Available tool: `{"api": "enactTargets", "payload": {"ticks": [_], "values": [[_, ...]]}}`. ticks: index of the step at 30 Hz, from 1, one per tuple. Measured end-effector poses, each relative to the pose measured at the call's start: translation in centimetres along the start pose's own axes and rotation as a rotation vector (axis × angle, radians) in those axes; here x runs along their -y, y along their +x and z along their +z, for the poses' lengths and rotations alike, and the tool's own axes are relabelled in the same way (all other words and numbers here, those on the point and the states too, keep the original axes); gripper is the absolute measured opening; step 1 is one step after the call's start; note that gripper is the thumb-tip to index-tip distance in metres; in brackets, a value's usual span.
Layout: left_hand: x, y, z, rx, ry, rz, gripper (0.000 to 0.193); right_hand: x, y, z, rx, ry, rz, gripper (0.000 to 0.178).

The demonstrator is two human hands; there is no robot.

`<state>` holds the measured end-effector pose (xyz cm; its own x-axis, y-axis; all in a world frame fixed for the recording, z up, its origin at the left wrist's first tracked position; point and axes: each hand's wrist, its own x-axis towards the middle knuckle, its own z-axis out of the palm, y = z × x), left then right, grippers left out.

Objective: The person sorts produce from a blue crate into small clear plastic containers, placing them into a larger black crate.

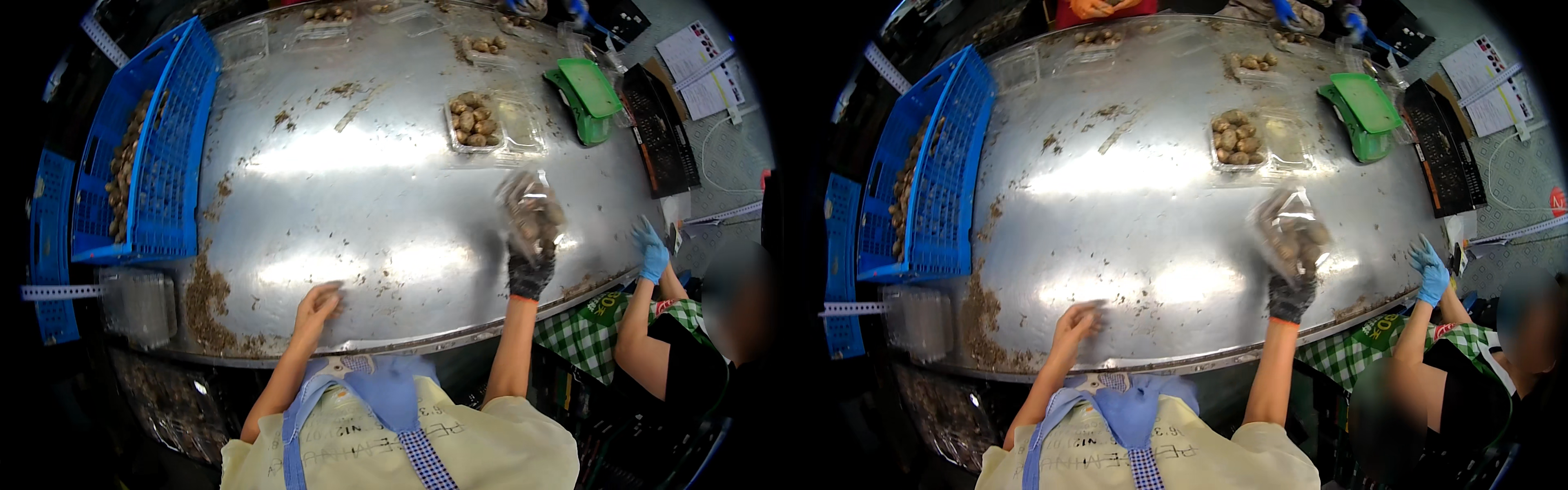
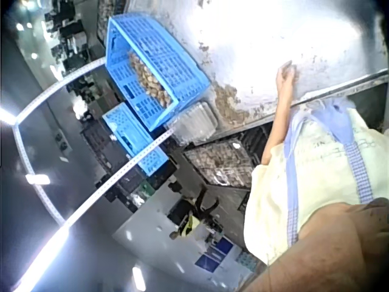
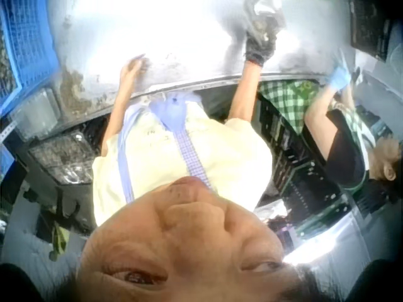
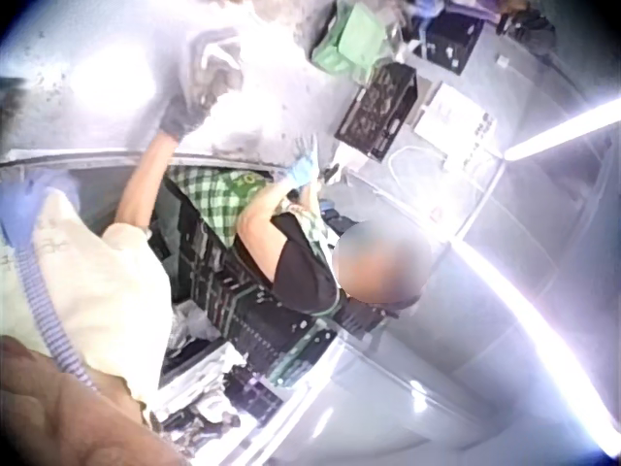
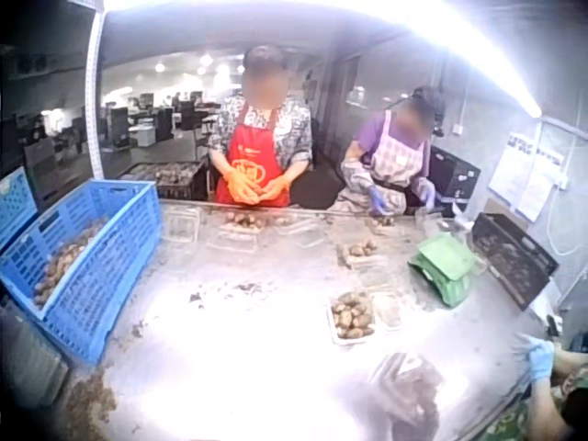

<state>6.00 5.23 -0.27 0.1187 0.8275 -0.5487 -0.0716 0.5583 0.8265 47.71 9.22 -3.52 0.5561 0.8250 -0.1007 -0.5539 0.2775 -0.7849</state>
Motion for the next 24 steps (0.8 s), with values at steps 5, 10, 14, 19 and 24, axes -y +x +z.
{"api": "enactTargets", "payload": {"ticks": [5, 10, 14, 19, 24], "values": [[2.5, 1.0, -0.8, -0.052, 0.004, -0.104, 0.026, 4.6, 11.1, 0.0, 0.043, 0.236, -0.284, 0.054], [1.7, 1.9, -0.2, -0.081, 0.041, -0.169, 0.024, 6.3, 23.4, -1.5, 0.024, 0.159, -0.416, 0.051], [1.8, 2.7, -0.3, -0.085, -0.02, -0.215, 0.021, 3.3, 30.9, -2.6, -0.377, 0.164, -0.448, 0.045], [2.5, 2.5, -0.8, -0.098, -0.044, -0.232, 0.02, 1.9, 31.3, 6.1, -0.396, -0.178, -0.161, 0.038], [4.2, 2.4, -1.3, -0.1, -0.179, -0.187, 0.021, 0.4, 35.1, 2.1, -0.169, -0.891, -0.322, 0.037]]}}
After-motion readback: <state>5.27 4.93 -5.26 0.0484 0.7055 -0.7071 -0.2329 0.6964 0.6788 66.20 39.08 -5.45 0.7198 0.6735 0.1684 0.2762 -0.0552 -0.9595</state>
